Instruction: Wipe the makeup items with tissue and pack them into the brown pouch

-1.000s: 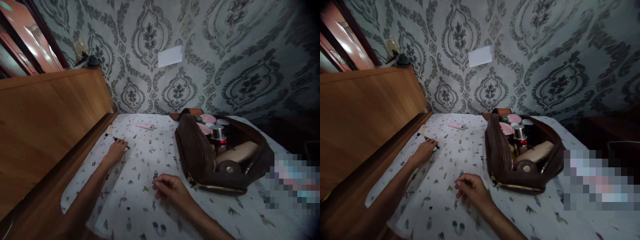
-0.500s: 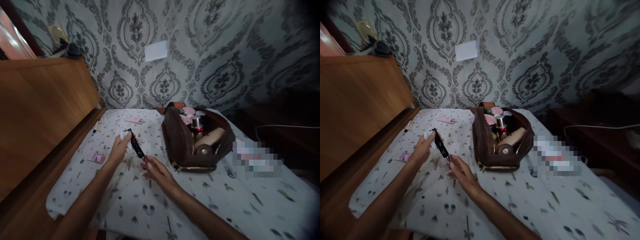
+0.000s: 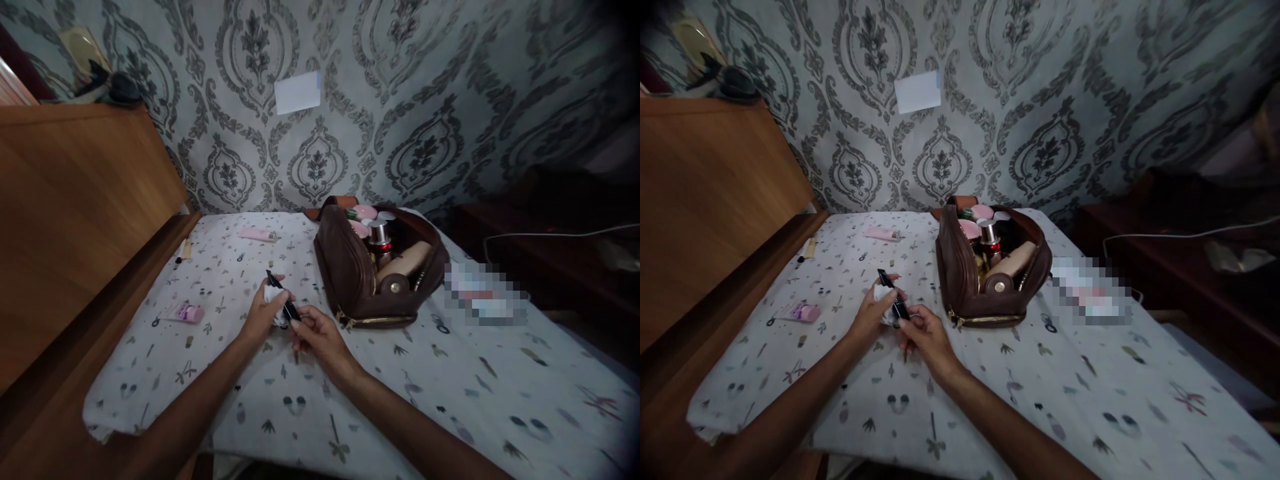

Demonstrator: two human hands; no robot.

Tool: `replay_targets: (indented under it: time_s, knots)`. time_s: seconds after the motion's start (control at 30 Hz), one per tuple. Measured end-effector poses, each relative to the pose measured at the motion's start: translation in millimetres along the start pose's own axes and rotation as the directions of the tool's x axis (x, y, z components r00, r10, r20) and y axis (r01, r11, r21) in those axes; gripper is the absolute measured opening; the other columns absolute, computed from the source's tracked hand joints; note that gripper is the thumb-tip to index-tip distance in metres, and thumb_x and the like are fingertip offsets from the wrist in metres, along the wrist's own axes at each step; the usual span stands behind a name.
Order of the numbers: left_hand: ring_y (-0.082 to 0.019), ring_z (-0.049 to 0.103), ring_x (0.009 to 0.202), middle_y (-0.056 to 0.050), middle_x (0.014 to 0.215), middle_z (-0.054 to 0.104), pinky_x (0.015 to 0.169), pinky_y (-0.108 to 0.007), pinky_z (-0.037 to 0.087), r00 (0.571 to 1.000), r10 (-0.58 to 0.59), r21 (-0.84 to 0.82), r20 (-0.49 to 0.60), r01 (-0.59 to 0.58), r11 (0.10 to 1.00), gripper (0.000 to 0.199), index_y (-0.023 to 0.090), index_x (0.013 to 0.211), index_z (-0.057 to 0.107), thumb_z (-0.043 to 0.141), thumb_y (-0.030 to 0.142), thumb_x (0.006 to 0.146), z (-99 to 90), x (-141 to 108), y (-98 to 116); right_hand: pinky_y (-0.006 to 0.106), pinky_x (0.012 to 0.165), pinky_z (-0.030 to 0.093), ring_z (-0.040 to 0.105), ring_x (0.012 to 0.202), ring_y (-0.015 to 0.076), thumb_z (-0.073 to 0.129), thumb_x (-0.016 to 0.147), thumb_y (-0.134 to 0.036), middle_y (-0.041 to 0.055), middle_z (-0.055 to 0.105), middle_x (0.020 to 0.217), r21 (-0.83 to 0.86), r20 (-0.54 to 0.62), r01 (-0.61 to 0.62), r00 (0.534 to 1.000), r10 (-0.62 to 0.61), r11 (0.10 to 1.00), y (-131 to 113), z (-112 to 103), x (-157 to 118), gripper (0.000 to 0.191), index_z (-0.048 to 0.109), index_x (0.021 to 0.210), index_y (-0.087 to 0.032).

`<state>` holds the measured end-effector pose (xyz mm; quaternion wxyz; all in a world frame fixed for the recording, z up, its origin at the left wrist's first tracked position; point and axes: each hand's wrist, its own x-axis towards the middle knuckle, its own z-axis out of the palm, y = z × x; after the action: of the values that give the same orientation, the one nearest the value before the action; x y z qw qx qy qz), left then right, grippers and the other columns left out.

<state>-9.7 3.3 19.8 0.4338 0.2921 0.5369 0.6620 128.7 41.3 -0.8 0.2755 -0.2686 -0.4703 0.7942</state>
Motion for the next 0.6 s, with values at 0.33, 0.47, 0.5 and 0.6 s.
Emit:
replay_targets:
  time_s: [0.33,0.47,0.5,0.6]
  knots:
    - [-0.012,0.054,0.052,0.003,0.064,0.065,0.053,-0.022,0.042,0.989,0.048,-0.031,-0.140,-0.053,0.998,0.045,0.022,0.099,0.058,0.071,0.056,0.074,-4.4,4.3,5.6,0.022,0.054,0.037,0.045,0.057,0.0103,0.072,0.075,-0.038,-0.0073,0.047,0.063,-0.398,-0.019,0.195,0.975,-0.221,0.896,1.9,-3.0,-7.0,0.028,0.060,0.092,-0.019]
    - [-0.012,0.054,0.052,0.000,0.062,0.064,0.053,-0.023,0.043,0.971,-0.013,-0.062,-0.240,-0.002,0.998,0.047,0.018,0.081,0.061,0.068,0.064,0.073,-4.8,7.1,9.2,0.023,0.057,0.041,0.050,0.063,0.0125,0.069,0.076,-0.037,-0.0042,0.052,0.070,-0.464,-0.028,0.189,0.973,-0.227,0.866,5.4,-6.0,-6.6,0.028,0.063,0.098,-0.019]
    - [-0.013,0.055,0.054,-0.001,0.063,0.064,0.053,-0.023,0.043,0.964,-0.038,-0.068,-0.262,0.021,0.997,0.048,0.018,0.080,0.062,0.068,0.064,0.072,-5.1,7.6,9.9,0.024,0.058,0.042,0.052,0.064,0.0130,0.070,0.076,-0.037,-0.0036,0.053,0.072,-0.460,-0.027,0.186,0.974,-0.223,0.868,6.6,-6.8,-6.1,0.030,0.063,0.099,-0.019]
    - [-0.012,0.054,0.055,-0.002,0.065,0.064,0.052,-0.023,0.042,0.950,-0.090,-0.093,-0.299,0.065,0.994,0.050,0.017,0.076,0.063,0.068,0.066,0.070,-7.0,8.6,11.8,0.024,0.059,0.045,0.054,0.066,0.0135,0.071,0.075,-0.036,-0.0023,0.056,0.076,-0.426,-0.026,0.197,0.973,-0.230,0.883,10.2,-8.4,-4.3,0.033,0.064,0.103,-0.020]
